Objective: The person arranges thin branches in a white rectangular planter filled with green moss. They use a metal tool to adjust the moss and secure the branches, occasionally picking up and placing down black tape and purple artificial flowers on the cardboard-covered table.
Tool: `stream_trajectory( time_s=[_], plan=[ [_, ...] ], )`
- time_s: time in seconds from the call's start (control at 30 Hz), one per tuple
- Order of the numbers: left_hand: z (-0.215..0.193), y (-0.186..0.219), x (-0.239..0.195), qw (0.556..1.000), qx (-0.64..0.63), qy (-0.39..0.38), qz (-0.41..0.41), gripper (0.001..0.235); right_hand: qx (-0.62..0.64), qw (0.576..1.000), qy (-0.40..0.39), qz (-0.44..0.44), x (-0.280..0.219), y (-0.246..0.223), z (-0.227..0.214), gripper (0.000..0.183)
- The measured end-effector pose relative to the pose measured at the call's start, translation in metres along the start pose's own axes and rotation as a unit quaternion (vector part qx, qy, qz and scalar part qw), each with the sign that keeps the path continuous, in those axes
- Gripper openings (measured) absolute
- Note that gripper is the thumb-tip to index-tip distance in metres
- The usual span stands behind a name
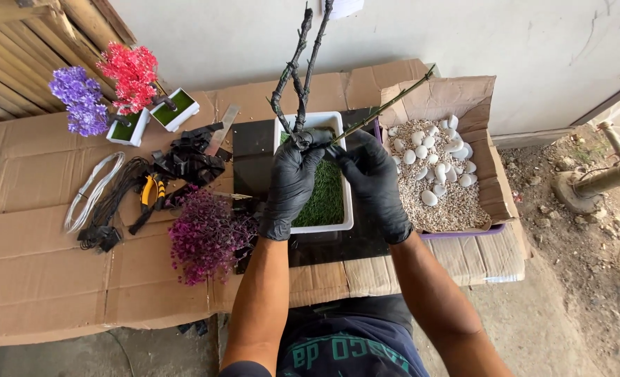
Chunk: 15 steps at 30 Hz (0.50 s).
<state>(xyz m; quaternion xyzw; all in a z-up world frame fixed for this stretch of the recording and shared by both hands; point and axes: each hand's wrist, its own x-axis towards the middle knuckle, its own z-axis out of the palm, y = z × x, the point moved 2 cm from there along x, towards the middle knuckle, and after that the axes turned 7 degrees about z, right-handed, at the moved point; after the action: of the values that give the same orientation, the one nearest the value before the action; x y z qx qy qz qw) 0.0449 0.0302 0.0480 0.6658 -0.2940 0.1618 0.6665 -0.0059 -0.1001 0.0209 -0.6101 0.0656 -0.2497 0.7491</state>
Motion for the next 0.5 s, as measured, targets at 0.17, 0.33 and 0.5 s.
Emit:
stream_trajectory(
  time_s=[0.17, 0.33, 0.5],
  plan=[
    [-0.006, -0.004, -0.007, 0.999, -0.026, -0.01, 0.016, 0.034, -0.19, 0.967, -0.094, -0.14, 0.045, 0.005, -0.022, 0.008],
    [-0.009, 0.009, -0.003, 0.998, -0.053, -0.026, -0.003, 0.039, -0.039, 0.992, -0.121, -0.016, 0.072, -0.011, 0.003, 0.015],
    [-0.006, -0.011, -0.005, 0.999, -0.03, -0.028, -0.015, 0.034, -0.16, 0.974, -0.129, -0.095, 0.08, -0.001, -0.009, 0.011]
  ],
)
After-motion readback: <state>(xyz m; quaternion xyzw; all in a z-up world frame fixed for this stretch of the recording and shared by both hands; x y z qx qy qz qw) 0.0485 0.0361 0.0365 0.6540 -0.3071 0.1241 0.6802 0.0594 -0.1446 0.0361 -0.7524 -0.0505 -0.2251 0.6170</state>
